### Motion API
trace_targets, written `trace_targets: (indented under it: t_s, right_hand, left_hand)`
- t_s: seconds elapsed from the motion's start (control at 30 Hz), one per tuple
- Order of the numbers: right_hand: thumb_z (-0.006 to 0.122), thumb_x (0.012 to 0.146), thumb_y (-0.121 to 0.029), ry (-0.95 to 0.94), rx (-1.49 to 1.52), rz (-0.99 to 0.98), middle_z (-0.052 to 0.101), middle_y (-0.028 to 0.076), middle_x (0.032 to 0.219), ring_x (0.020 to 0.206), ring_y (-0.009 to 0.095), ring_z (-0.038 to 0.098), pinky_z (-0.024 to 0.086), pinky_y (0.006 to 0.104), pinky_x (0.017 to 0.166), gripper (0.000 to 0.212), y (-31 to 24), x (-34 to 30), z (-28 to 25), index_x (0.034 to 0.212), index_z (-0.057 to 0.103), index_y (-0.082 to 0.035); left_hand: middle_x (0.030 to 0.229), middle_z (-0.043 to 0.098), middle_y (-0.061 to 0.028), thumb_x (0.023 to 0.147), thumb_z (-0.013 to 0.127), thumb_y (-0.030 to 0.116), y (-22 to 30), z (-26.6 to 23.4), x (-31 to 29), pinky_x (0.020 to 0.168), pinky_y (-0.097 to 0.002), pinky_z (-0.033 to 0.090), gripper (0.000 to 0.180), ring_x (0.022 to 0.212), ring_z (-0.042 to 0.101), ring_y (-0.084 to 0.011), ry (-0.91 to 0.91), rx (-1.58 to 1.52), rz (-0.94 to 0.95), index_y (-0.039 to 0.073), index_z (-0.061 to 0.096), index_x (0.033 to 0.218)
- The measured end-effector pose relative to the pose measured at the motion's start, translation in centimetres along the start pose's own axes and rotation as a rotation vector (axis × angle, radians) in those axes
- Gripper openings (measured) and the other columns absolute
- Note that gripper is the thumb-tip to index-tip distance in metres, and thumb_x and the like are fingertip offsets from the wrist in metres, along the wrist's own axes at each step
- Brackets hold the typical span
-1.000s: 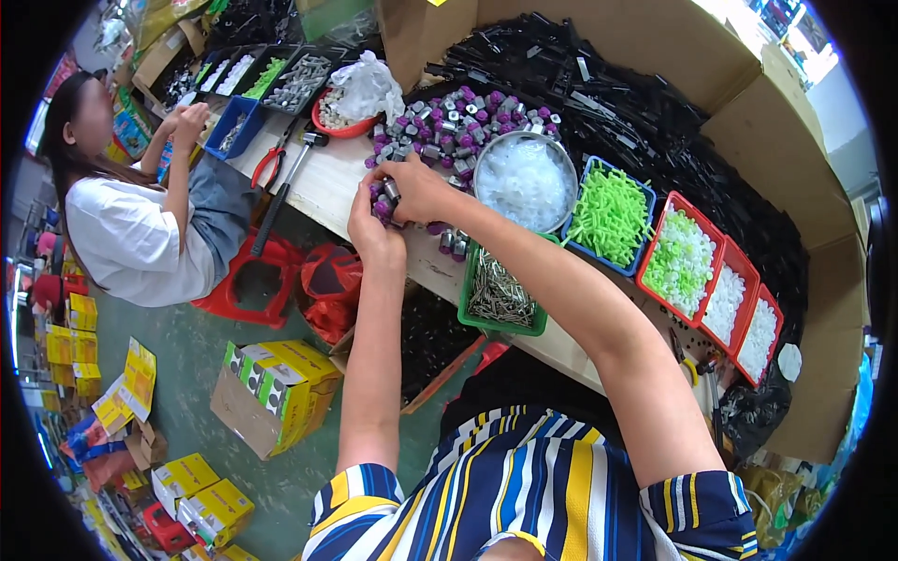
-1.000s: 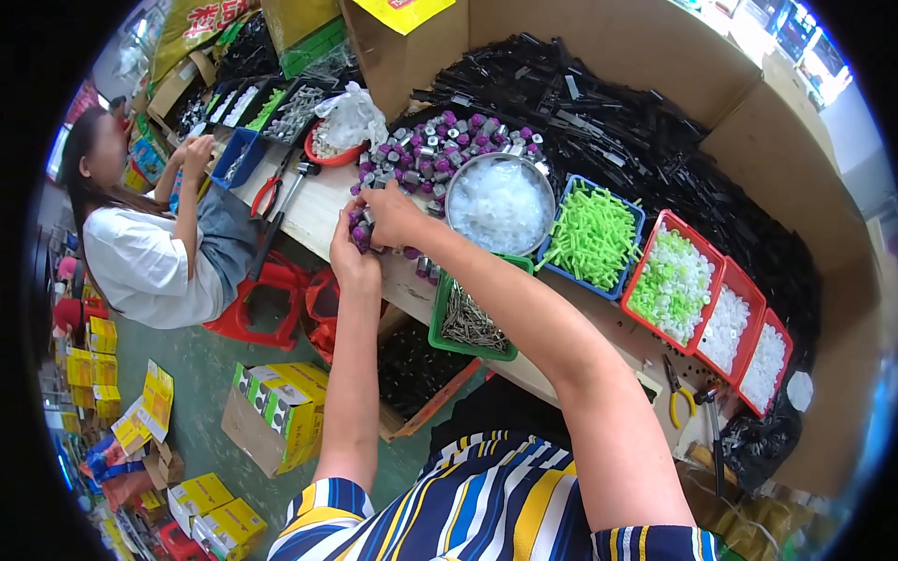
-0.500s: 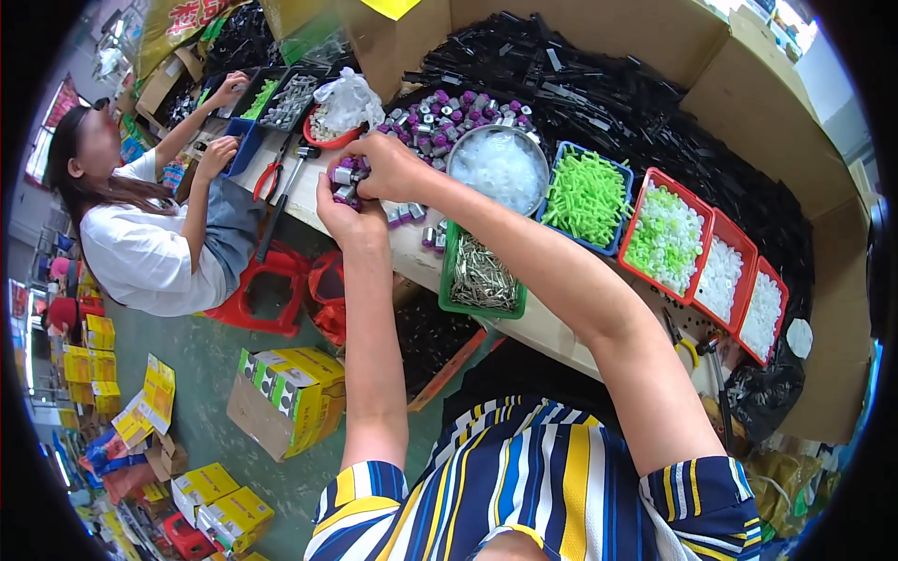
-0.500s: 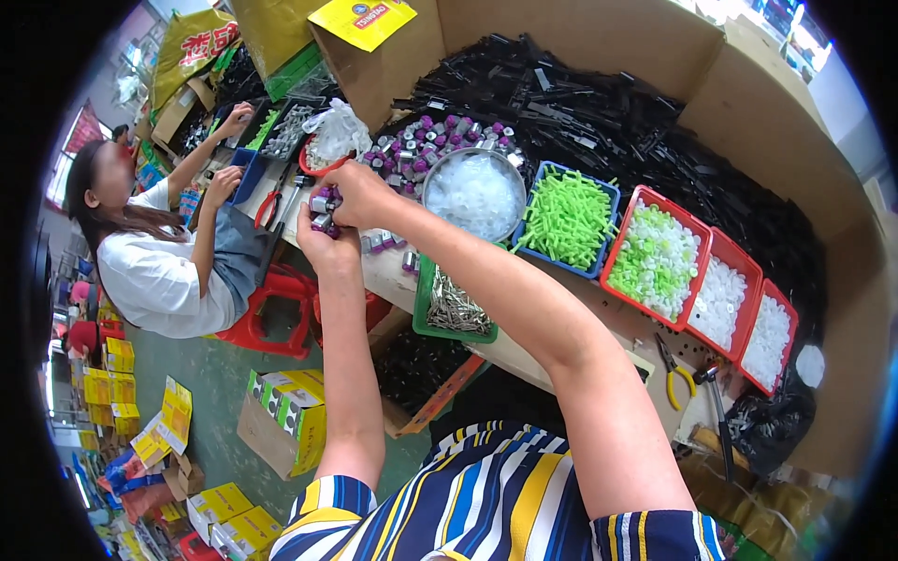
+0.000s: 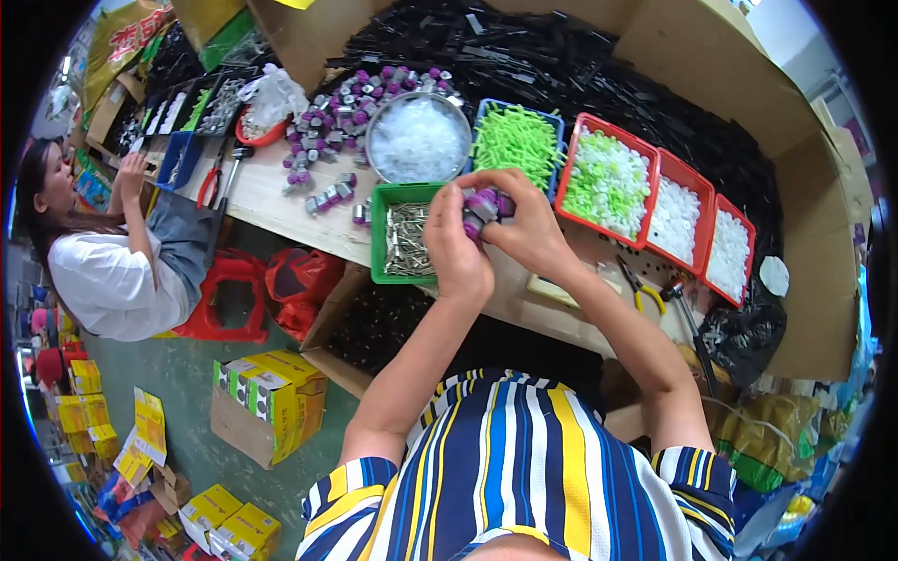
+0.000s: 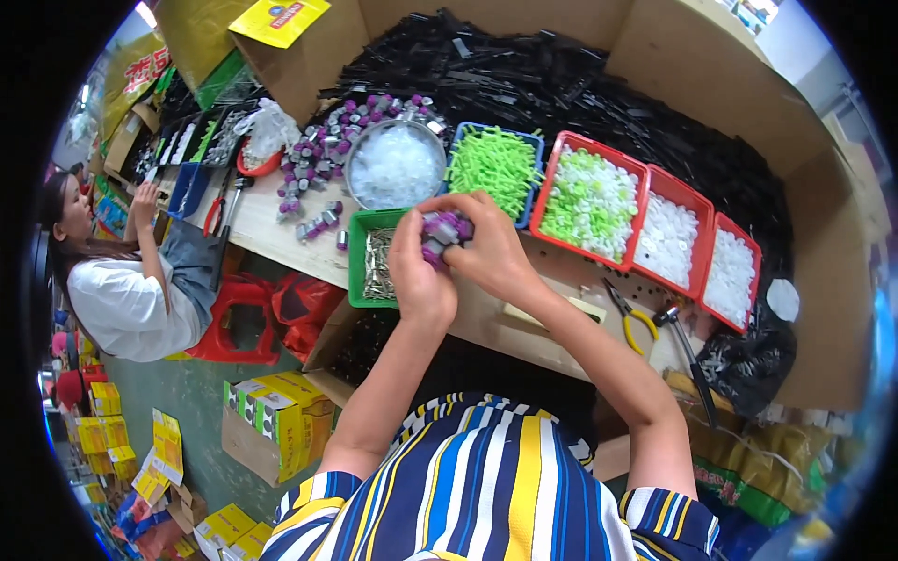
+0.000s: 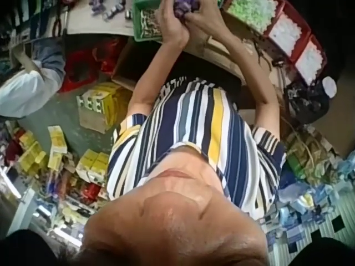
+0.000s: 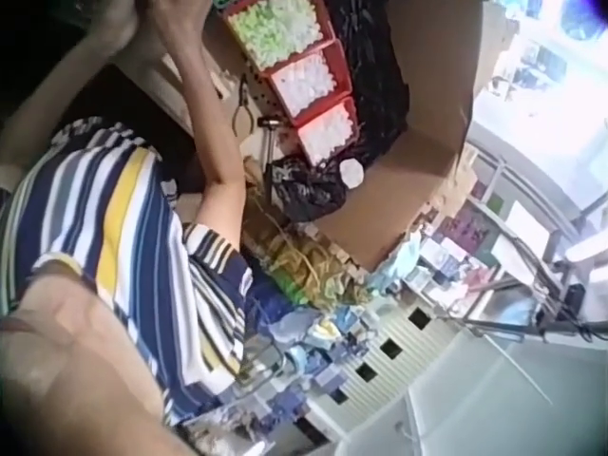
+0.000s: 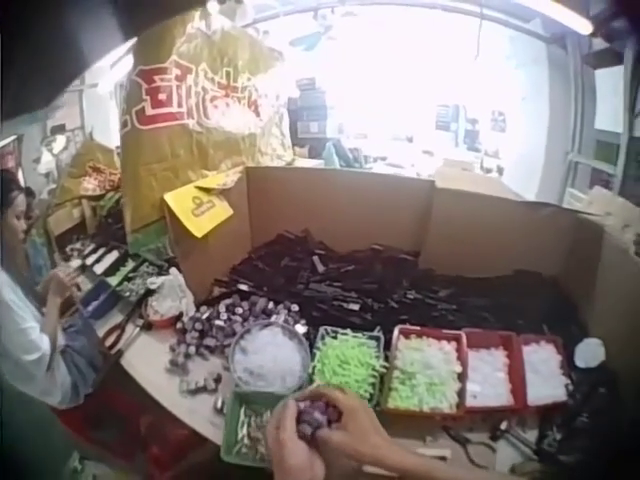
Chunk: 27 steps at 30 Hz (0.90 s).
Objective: Assemble small plastic components and metal pins at a factory workbench.
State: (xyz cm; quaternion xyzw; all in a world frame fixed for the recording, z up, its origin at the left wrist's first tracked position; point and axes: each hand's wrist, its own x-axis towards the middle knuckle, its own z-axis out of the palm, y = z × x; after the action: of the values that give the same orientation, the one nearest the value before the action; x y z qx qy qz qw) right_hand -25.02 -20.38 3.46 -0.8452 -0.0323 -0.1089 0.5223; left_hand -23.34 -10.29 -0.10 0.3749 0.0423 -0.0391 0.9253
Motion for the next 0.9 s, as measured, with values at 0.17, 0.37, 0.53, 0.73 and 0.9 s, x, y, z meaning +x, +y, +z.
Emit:
trace_targets:
  t_s: [0.17,0.37,0.53,0.73,0.9]
  right_hand:
    - [0.065,0.066,0.0,0.058,-0.029,0.006,0.059,0.02,0.103,0.099,0.037,0.06,0.047,0.0405,0.088,0.054,3.4,-2.3,-0.6,0.12,0.06,-0.002]
    - [0.067,0.066,0.007,-0.108,-0.257,-0.116,0.058,0.018,0.12,0.11,0.036,0.059,0.048,0.041,0.093,0.06,4.2,-3.5,-1.3,0.124,0.057,0.0]
    - [0.073,0.074,0.0,-0.064,-0.26,-0.12,0.059,0.016,0.117,0.1,0.033,0.064,0.053,0.0379,0.083,0.043,3.6,-4.3,-3.7,0.115,0.063,-0.001]
    - [0.072,0.082,-0.007,0.005,-0.294,0.056,0.064,0.013,0.093,0.082,0.029,0.066,0.053,0.0342,0.07,0.024,4.6,-6.3,-5.7,0.104,0.066,0.001]
    - [0.072,0.083,-0.011,0.067,-0.399,0.017,0.063,0.012,0.088,0.074,0.026,0.064,0.051,0.0352,0.064,0.021,3.9,-5.9,-3.4,0.101,0.067,0.001]
  left_hand:
    - [0.122,0.058,-0.0106,0.104,0.048,0.025,-1.3,0.9,-1.6,0.099,-0.0288,0.042,0.038,0.111,0.054,-0.0154,-0.084,0.27,-0.022,-0.005,0.056,0.127]
    - [0.13,0.055,-0.0139,0.104,0.047,0.023,-0.3,0.1,-1.9,0.105,-0.0322,0.037,0.039,0.12,0.052,-0.0197,-0.184,0.398,0.081,-0.006,0.056,0.127]
    - [0.126,0.057,-0.014,0.098,0.055,0.012,1.6,-0.9,-3.5,0.105,-0.0333,0.037,0.027,0.121,0.053,-0.023,-0.269,0.657,0.234,-0.003,0.064,0.118]
    - [0.115,0.06,-0.0163,0.081,0.063,-0.004,1.3,-3.1,-5.7,0.096,-0.0407,0.046,0.023,0.111,0.058,-0.0336,-0.575,1.241,0.575,-0.003,0.066,0.105]
    - [0.115,0.059,-0.0176,0.078,0.064,-0.007,-1.1,-4.1,-5.9,0.095,-0.0444,0.046,0.027,0.117,0.055,-0.0353,-0.661,1.37,0.769,-0.007,0.066,0.105]
